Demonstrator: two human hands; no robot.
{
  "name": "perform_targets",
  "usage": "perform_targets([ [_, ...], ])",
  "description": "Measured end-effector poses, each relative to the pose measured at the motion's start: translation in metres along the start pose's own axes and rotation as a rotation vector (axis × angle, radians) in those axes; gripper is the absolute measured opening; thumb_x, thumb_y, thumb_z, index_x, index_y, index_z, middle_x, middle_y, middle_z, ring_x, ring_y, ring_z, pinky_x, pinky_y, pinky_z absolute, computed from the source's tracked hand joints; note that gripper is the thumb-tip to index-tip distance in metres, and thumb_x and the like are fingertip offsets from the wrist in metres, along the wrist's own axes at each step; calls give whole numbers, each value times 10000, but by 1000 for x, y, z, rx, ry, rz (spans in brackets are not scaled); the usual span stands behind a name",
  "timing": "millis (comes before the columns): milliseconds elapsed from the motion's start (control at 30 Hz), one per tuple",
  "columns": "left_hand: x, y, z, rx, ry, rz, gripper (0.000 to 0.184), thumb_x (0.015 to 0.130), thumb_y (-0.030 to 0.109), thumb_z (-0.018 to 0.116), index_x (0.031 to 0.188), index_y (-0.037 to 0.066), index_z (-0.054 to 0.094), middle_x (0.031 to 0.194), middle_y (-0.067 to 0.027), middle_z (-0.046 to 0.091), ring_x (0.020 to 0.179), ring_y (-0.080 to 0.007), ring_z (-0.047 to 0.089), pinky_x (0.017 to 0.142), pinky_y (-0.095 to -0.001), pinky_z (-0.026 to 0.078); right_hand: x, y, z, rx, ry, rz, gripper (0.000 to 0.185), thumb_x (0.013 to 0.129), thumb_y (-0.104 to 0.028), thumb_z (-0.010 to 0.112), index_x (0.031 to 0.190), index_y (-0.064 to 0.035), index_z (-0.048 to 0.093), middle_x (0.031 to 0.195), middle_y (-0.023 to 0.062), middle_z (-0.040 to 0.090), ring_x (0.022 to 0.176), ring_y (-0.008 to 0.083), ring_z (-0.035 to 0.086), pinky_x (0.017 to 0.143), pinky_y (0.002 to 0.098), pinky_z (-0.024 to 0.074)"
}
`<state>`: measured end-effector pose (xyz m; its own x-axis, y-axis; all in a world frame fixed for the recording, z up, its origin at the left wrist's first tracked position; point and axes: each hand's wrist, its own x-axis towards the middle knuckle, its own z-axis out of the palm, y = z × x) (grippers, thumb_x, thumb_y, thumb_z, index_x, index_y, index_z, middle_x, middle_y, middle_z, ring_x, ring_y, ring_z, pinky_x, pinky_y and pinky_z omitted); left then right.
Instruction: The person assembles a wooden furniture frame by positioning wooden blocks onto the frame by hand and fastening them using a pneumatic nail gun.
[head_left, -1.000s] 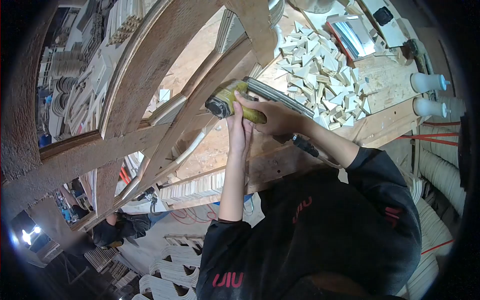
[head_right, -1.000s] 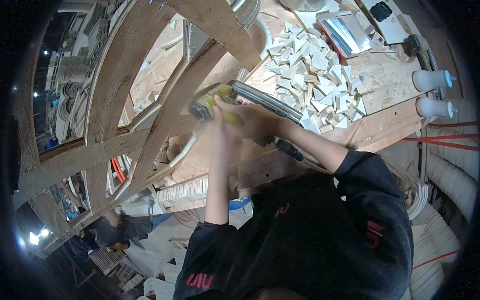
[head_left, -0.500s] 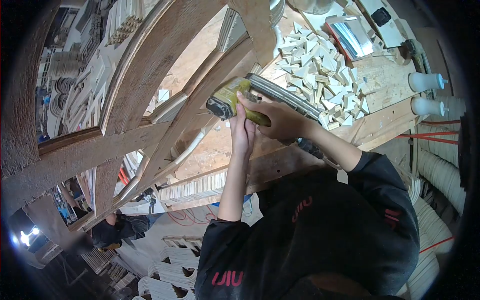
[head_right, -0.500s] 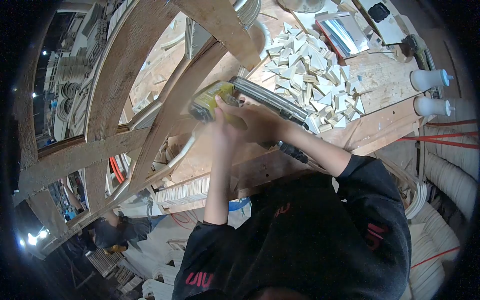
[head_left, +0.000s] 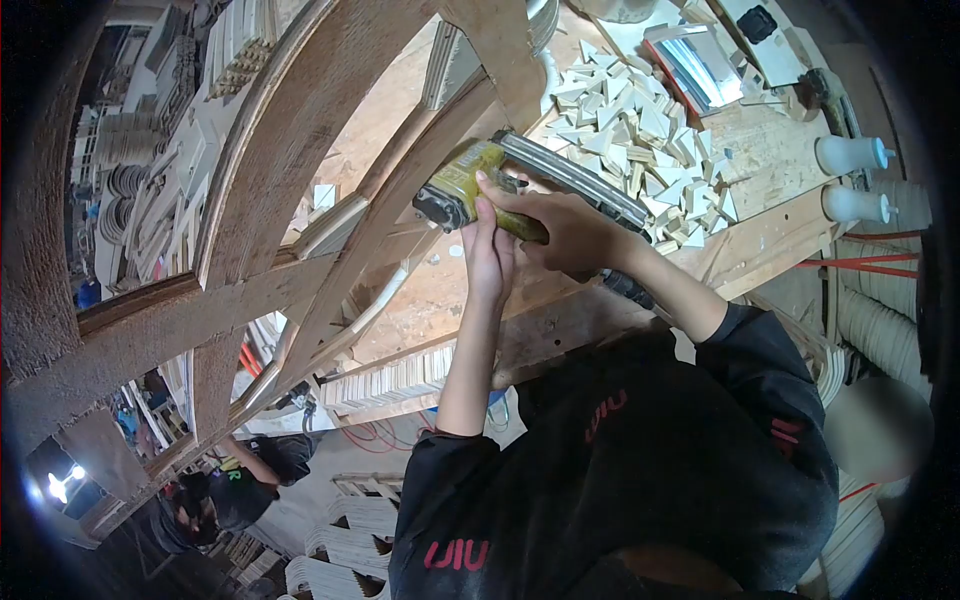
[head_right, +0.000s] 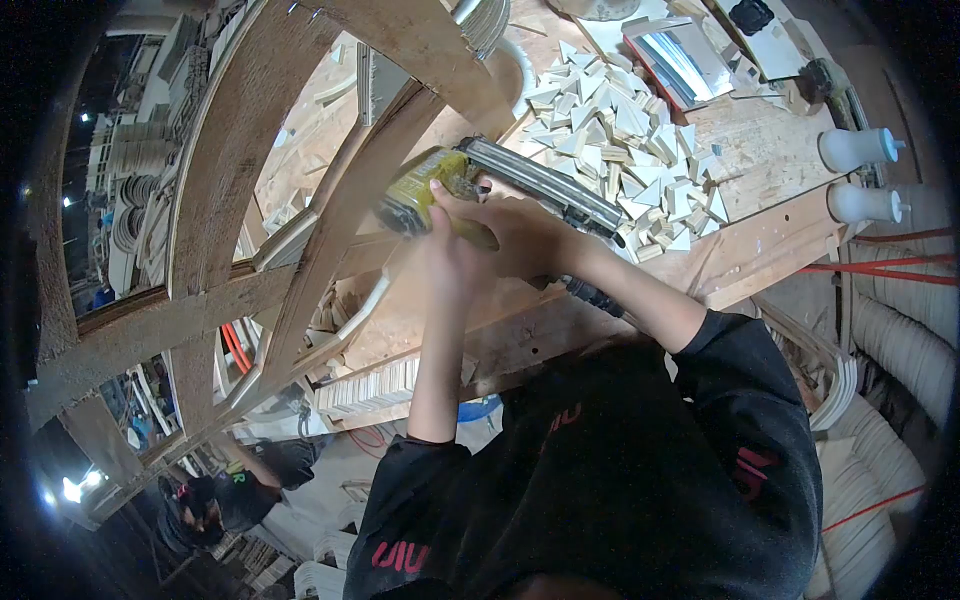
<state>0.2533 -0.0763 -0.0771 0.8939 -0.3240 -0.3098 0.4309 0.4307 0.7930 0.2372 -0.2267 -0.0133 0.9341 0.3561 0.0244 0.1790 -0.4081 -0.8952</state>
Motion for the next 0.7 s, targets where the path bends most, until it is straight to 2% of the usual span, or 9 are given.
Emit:
perform_targets([
  [100, 2, -4, 2, -287, -47, -9, 483, 937, 270, 400, 1313, 6, 250, 1259, -137, 403, 1154, -218, 428, 973, -349, 352, -1, 6, 3, 9, 28, -40, 744, 675, -84, 542, 1366, -184, 286, 700, 138, 529, 600, 249, 520, 606, 334, 425],
  [167, -2, 1, 6, -186, 29, -32, 490, 935, 272, 404, 1320, 18, 239, 1268, -132, 394, 1158, -222, 425, 975, -350, 353, -1, 3, 1, 18, 3, -9, 742, 678, -74, 541, 1367, -180, 285, 703, 140, 529, 592, 249, 514, 601, 330, 423],
  [400, -3, -2, 6, -275, -38, -13, 502, 929, 265, 428, 1342, 75, 216, 1299, -121, 360, 1159, -224, 426, 952, -347, 372, -3, 5, 3, -14, -3, -24, 741, 700, -41, 529, 1377, -177, 258, 747, 163, 548, 604, 254, 525, 614, 328, 430],
  [467, -15, -3, -6, 496, -115, 163, 513, 928, 259, 435, 1347, 80, 200, 1286, -119, 380, 1092, -224, 480, 906, -333, 399, -5, -1, -3, -8, -58, 17, 767, 691, -15, 536, 1382, -181, 246, 797, 182, 553, 626, 242, 539, 624, 333, 435],
  [533, -34, -2, -15, 1026, -157, 285, 494, 922, 261, 448, 1330, 77, 238, 1213, -115, 448, 982, -212, 537, 836, -316, 429, -15, -17, -17, -8, -140, 104, 800, 683, -33, 580, 1385, -178, 225, 873, 198, 559, 724, 268, 575, 674, 351, 445],
  [567, -48, -2, -19, 1174, -164, 316, 472, 917, 267, 457, 1310, 72, 283, 1146, -113, 505, 904, -199, 566, 788, -305, 446, -23, -23, -21, -10, -189, 146, 818, 679, -42, 603, 1387, -176, 215, 911, 206, 563, 773, 281, 592, 699, 360, 450],
  [600, -67, 1, -24, 1248, -139, 299, 440, 909, 272, 470, 1274, 68, 333, 1067, -112, 547, 834, -201, 584, 743, -306, 457, -35, -21, -25, 111, -188, 80, 885, 653, 8, 595, 1404, -163, 160, 923, 184, 560, 771, 166, 547, 726, 285, 451],
  [667, -113, 10, -31, 1317, -59, 213, 375, 888, 281, 498, 1185, 61, 440, 900, -111, 614, 703, -219, 609, 655, -318, 475, -52, -24, -32, 102, -199, -39, 920, 634, 25, 586, 1410, -148, 124, 1002, 157, 549, 788, 143, 504, 757, 245, 431],
  [700, -136, 12, -34, 1305, -1, 142, 344, 876, 285, 514, 1133, 57, 496, 810, -111, 640, 641, -235, 616, 613, -329, 482, -61, -28, -35, 163, -246, -27, 931, 626, 33, 580, 1412, -142, 114, 1048, 143, 535, 801, 134, 493, 769, 233, 422],
])
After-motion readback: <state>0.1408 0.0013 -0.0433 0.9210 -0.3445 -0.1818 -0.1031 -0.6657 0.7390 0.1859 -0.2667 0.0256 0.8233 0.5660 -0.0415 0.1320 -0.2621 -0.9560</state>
